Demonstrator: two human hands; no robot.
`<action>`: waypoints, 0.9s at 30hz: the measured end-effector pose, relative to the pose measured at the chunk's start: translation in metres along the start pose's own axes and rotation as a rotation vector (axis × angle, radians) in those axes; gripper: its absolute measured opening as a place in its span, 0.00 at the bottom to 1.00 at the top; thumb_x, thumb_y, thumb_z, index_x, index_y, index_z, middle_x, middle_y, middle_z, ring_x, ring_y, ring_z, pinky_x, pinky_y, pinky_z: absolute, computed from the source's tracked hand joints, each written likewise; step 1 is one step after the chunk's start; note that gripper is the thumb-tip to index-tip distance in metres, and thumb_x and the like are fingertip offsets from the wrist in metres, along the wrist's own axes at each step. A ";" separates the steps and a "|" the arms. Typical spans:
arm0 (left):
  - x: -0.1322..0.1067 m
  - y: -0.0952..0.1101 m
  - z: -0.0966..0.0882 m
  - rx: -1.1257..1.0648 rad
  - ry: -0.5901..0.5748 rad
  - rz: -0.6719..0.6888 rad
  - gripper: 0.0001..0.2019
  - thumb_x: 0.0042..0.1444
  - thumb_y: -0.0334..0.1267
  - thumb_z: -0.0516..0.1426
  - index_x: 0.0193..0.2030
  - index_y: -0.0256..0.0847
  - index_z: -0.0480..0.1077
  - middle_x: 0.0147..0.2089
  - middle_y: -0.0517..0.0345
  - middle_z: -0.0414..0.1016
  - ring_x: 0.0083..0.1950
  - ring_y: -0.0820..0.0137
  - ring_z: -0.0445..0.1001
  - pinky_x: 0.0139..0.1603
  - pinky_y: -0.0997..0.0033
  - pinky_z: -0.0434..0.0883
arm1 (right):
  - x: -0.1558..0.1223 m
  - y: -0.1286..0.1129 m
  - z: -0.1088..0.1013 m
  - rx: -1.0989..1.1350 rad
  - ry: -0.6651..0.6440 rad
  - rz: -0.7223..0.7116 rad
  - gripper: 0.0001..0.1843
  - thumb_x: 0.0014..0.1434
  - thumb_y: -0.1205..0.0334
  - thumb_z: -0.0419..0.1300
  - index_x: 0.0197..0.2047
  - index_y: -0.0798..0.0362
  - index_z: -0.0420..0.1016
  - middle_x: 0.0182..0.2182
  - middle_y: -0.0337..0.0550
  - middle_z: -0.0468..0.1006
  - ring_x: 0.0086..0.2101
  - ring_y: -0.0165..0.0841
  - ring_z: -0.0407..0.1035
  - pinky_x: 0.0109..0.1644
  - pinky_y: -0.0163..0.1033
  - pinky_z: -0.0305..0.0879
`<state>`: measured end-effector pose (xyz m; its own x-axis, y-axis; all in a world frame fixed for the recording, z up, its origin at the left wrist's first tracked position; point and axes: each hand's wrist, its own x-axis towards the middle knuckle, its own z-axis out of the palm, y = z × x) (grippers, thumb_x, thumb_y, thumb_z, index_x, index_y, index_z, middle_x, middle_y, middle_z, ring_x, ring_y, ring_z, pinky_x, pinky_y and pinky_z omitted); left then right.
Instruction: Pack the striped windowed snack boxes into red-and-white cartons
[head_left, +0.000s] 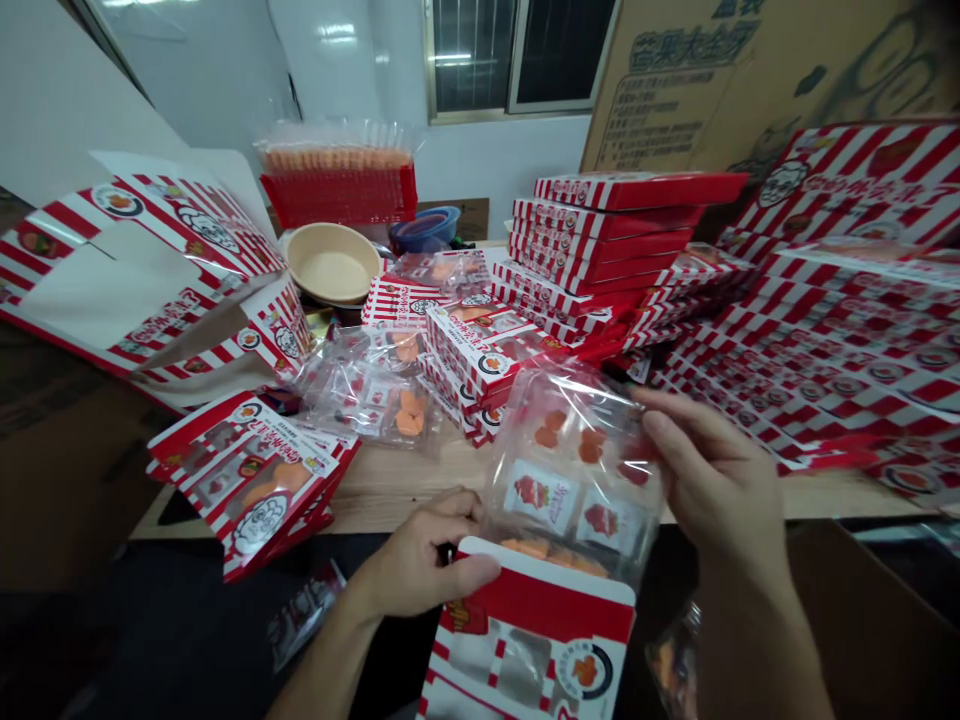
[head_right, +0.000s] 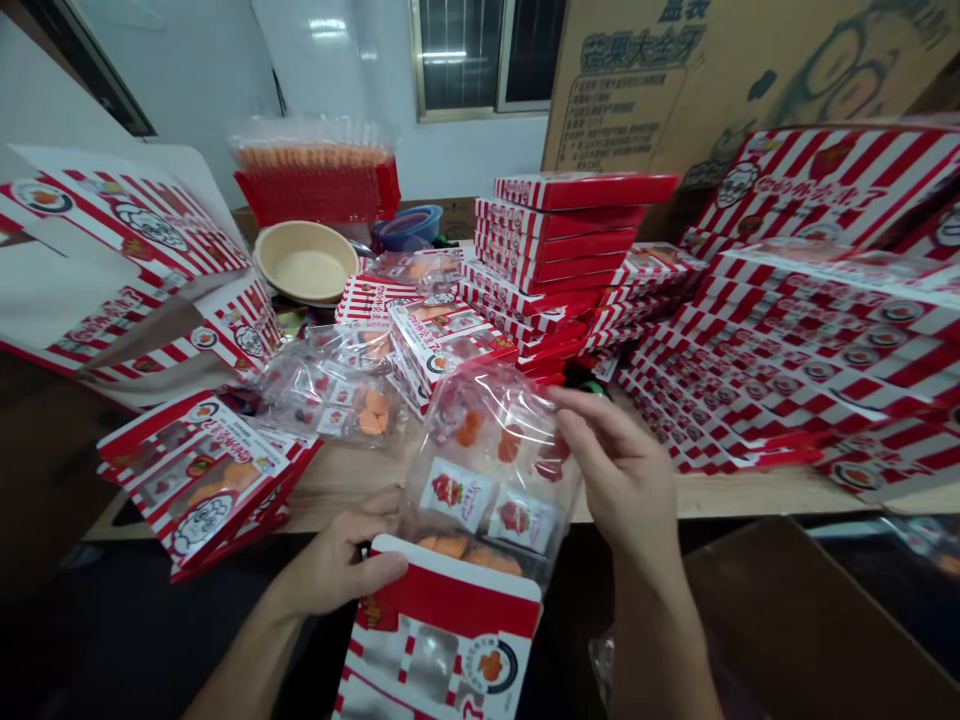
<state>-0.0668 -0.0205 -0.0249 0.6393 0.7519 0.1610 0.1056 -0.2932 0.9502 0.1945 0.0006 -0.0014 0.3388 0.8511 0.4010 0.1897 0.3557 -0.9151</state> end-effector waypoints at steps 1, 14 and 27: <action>-0.003 -0.005 0.006 -0.058 0.106 0.008 0.13 0.55 0.41 0.53 0.22 0.39 0.62 0.28 0.60 0.62 0.33 0.72 0.63 0.36 0.74 0.61 | -0.001 0.000 -0.001 -0.049 -0.056 -0.025 0.10 0.55 0.58 0.60 0.43 0.43 0.75 0.38 0.40 0.75 0.36 0.30 0.69 0.39 0.34 0.67; -0.028 -0.044 0.027 -0.298 0.545 -0.218 0.09 0.55 0.42 0.54 0.30 0.39 0.62 0.30 0.61 0.64 0.31 0.74 0.63 0.32 0.77 0.61 | -0.070 0.022 0.028 0.159 -0.983 0.441 0.15 0.52 0.51 0.60 0.28 0.56 0.76 0.28 0.41 0.67 0.30 0.29 0.63 0.32 0.33 0.61; -0.023 -0.042 0.011 -0.535 0.426 -0.430 0.21 0.48 0.54 0.57 0.20 0.36 0.61 0.22 0.62 0.60 0.24 0.75 0.59 0.26 0.75 0.56 | -0.102 0.032 0.035 0.044 -0.361 0.092 0.10 0.51 0.56 0.62 0.23 0.52 0.70 0.29 0.43 0.70 0.34 0.35 0.66 0.35 0.36 0.63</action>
<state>-0.0782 -0.0320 -0.0718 0.2694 0.9266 -0.2623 -0.1710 0.3141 0.9339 0.1340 -0.0611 -0.0727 0.0047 0.9587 0.2843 0.1312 0.2812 -0.9506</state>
